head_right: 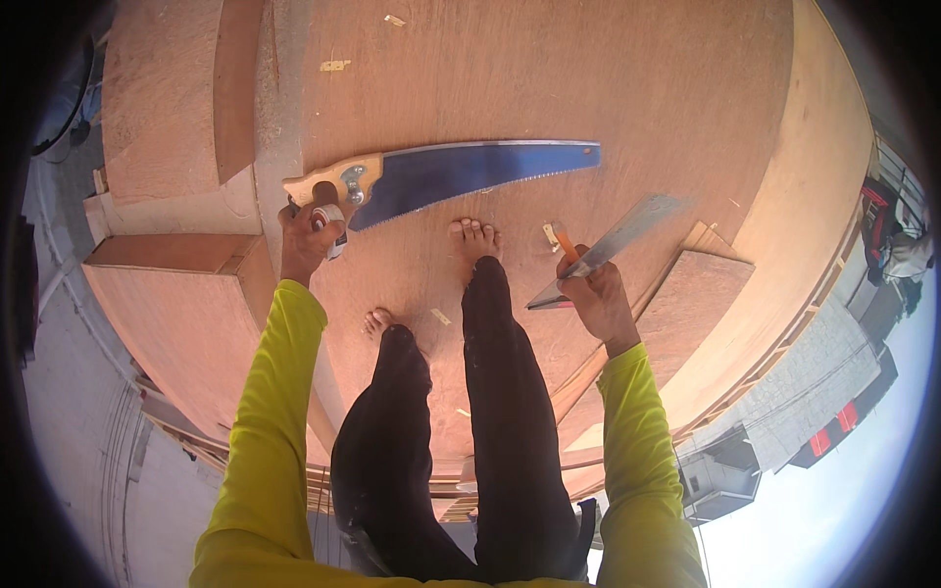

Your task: The person installs plywood sheets onto a roof frame, using a hammer to drive nails and a pencil to mark cut lines. They position and secure multiple sheets, occasionally moving around the roof and using a hand saw to trim pieces.

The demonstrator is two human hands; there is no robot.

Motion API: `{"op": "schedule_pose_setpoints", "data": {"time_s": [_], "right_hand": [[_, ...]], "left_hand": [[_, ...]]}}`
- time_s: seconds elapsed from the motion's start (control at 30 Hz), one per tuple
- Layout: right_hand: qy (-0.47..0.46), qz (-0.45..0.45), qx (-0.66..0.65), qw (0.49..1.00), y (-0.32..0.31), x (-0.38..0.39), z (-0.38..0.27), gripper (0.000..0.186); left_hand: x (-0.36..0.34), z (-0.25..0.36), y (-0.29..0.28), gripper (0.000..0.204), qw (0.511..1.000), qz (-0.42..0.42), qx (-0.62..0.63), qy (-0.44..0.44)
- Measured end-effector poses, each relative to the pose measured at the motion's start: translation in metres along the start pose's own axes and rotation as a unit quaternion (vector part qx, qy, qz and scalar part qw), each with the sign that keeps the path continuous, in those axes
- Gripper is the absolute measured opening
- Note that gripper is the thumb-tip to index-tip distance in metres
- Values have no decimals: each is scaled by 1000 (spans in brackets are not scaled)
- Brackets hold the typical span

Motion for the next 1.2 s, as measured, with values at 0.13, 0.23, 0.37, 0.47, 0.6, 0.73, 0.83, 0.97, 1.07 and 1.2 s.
{"op": "schedule_pose_setpoints", "data": {"time_s": [0.13,0.23,0.37,0.47,0.6,0.73,0.83,0.97,1.07,1.2], "right_hand": [[13,36,12,999,-11,59,39,11],[47,60,38,996,-15,127,76,15],[119,128,-72,982,5,247,126,20],[177,183,-105,961,39,345,165,23],[221,229,-123,940,133,481,220,32],[311,274,-201,887,245,617,251,38],[349,297,-263,849,325,687,255,39],[397,325,-362,779,414,753,263,41],[429,286,-500,696,443,784,265,41],[412,342,-511,672,540,778,317,42]], "left_hand": [[44,-6,-30,58,966,-90,238,46],[84,9,-50,64,865,-158,473,-53],[130,82,-45,72,815,-164,553,-52],[154,122,-38,64,800,-229,549,-80],[197,179,-45,64,813,-220,520,-145],[263,232,-8,62,892,-146,395,-164],[279,246,-14,62,936,-157,306,-79],[371,258,-20,60,968,-135,209,14],[429,257,-19,56,994,-37,96,36],[519,236,2,42,965,-236,41,107]]}}
Point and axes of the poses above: each hand's wrist, its own x-axis away from the middle knuckle, its own y-axis out of the palm, z = x × y, the point moved 2 cm from there along -x, towards the middle knuckle, and after that the axes turned 4 degrees about x, right-handed, at the moved point
